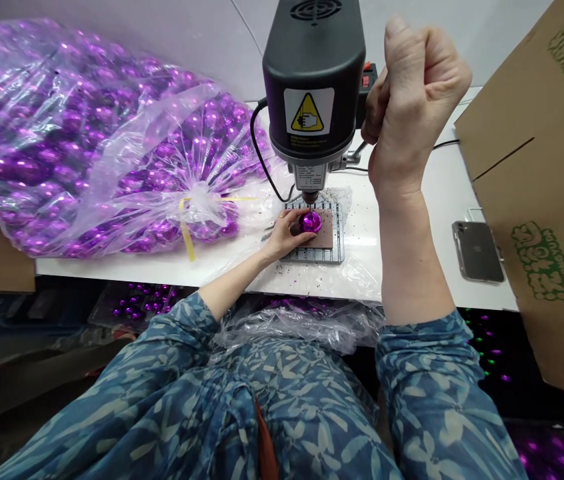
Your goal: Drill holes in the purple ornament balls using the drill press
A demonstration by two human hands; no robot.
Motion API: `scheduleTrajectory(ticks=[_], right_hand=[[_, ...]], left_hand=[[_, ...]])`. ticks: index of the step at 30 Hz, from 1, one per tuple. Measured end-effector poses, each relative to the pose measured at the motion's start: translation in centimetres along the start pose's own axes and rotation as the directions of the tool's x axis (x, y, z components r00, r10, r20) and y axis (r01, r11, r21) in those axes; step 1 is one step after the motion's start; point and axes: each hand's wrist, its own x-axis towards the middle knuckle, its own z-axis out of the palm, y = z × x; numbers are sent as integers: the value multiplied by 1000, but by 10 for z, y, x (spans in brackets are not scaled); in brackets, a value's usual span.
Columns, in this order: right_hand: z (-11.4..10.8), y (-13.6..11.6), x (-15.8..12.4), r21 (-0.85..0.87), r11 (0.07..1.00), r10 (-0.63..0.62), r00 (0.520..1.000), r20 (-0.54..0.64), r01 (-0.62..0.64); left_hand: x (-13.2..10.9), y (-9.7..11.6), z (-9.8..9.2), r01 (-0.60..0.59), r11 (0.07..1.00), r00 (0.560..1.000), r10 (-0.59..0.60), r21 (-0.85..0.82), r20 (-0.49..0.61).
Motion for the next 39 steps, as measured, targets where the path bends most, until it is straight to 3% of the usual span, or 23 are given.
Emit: scheduleTrajectory(ticks=[7, 12, 19, 28, 39], right_hand=[[-5, -2, -8, -61, 997, -48, 999, -9, 47], [-13, -5, -31, 91, 988, -115, 991, -73, 122], [-21, -5, -56, 173, 965, -182, 977, -113, 200], [-32, 17, -71, 37, 955, -286, 945, -158, 295], [-43, 41, -81, 133, 899, -398, 904, -155, 418]], left_hand=[[0, -8, 5, -5, 1000, 1000, 5, -21, -15], [-1, -6, 6, 8, 998, 999, -10, -55, -32], [-2, -5, 6, 6, 998, 1000, -8, -70, -26], [-3, -3, 5, 6, 997, 1000, -8, -81, -21], [-4, 0, 4, 1, 999, 1000, -2, -53, -19]])
